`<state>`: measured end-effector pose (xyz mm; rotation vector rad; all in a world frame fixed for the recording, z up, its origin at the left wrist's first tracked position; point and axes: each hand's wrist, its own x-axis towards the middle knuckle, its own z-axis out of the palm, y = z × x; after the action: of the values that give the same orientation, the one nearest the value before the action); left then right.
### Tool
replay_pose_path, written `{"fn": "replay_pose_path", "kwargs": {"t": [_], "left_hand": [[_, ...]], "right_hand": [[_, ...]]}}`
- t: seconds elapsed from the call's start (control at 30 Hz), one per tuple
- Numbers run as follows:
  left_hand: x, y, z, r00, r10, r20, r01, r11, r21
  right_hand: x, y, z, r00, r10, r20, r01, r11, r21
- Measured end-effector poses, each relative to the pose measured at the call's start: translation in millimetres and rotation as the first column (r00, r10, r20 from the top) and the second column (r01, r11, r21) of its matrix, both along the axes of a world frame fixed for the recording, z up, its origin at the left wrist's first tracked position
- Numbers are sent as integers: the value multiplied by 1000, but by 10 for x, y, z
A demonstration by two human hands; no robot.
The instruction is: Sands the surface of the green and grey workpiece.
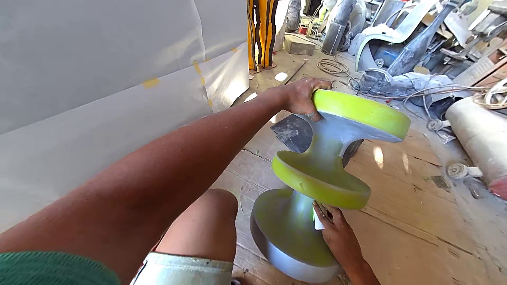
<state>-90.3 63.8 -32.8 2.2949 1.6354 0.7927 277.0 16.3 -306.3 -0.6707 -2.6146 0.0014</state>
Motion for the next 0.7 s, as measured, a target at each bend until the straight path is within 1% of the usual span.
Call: {"fn": "replay_pose_path", "kwargs": {"t": [0.07, 0.17, 0.37, 0.47, 0.6, 0.67, 0.7], "left_hand": [[2, -4, -3, 1000, -5, 6, 5, 1000, 2], [21, -15, -2, 1000, -13, 14, 12, 1000, 6], [53, -78, -6, 999, -36, -10, 37, 998, 46], [49, -113, -18, 999, -51, -14, 52, 996, 68], [-2, -204, -31, 998, -62, 23, 60, 997, 54], [-47, -237, -46, 998, -52, 34, 50, 998, 43], [-73, -249, -57, 998, -48, 37, 47, 998, 38]], "right_hand": [[13, -16, 45, 997, 30, 76, -25, 997, -67], [75, -50, 122, 980, 107, 171, -69, 974, -215], [178, -6, 328, 901, 277, 334, -99, 880, -464], [219, 46, 361, 858, 357, 369, -127, 844, -521], [265, 119, 411, 816, 436, 379, -155, 797, -583], [274, 164, 444, 815, 456, 357, -168, 776, -608], [283, 185, 442, 835, 451, 315, -180, 765, -618]]}}
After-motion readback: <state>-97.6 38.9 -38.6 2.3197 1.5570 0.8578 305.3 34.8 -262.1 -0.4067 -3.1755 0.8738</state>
